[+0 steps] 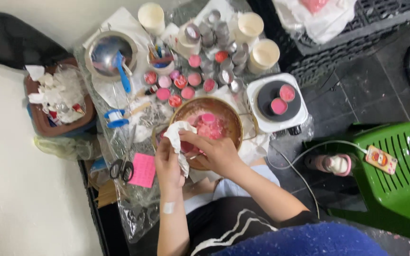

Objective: The recorder is wiping and preparing small metal candle tins for a candle-making process.

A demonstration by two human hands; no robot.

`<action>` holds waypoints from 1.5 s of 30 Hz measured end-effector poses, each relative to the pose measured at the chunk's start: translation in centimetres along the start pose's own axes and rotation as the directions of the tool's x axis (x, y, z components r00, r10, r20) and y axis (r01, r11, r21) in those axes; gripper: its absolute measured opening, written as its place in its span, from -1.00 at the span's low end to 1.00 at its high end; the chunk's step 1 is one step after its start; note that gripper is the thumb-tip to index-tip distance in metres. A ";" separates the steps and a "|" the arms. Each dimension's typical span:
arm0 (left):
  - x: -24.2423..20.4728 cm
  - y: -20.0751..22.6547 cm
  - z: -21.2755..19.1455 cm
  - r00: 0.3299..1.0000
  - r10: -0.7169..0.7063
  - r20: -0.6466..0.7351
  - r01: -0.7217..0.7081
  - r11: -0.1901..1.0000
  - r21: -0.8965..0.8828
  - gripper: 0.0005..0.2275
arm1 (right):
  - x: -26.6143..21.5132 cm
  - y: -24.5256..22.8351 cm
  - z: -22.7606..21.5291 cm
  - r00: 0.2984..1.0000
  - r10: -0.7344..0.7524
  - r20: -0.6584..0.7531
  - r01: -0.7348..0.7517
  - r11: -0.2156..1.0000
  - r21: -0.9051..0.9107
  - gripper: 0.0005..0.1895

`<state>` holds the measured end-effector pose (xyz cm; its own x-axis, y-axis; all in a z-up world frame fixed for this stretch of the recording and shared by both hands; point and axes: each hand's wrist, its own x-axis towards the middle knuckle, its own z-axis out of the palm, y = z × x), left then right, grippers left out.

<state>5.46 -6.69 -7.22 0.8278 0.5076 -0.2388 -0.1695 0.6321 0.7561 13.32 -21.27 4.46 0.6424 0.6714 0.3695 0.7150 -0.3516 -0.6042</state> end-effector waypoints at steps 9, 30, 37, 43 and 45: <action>1.0 3.6 2.5 0.908 0.417 -0.041 -0.332 0.774 0.540 -0.94 | 4.0 1.3 -0.4 1.000 0.008 0.022 -0.008 1.000 -0.011 -0.39; 1.1 7.2 -1.6 0.823 0.568 0.010 -0.335 0.471 0.816 -0.88 | 11.6 10.1 -1.7 0.927 0.371 0.058 -0.310 0.845 -0.436 -0.51; 0.7 8.0 -1.1 0.846 0.531 -0.059 -0.296 0.558 0.775 -0.87 | 13.5 9.3 -0.7 0.969 0.230 0.091 -0.181 0.909 -0.375 -0.59; 0.2 8.9 -1.3 0.825 0.563 -0.038 -0.317 0.518 0.795 -0.87 | 15.4 12.4 5.0 0.921 0.213 0.325 -0.024 0.866 -0.500 -0.71; 0.1 9.2 -1.3 0.813 0.582 -0.015 -0.335 0.488 0.806 -0.86 | 15.9 13.1 5.7 0.918 0.168 0.360 0.062 0.834 -0.548 -0.69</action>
<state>3.26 -0.06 -1.11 0.5667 0.7891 0.2370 0.0711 -0.3334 0.9401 31.26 -11.47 -1.61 0.6106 0.7918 -0.0167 0.7874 -0.6092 -0.0946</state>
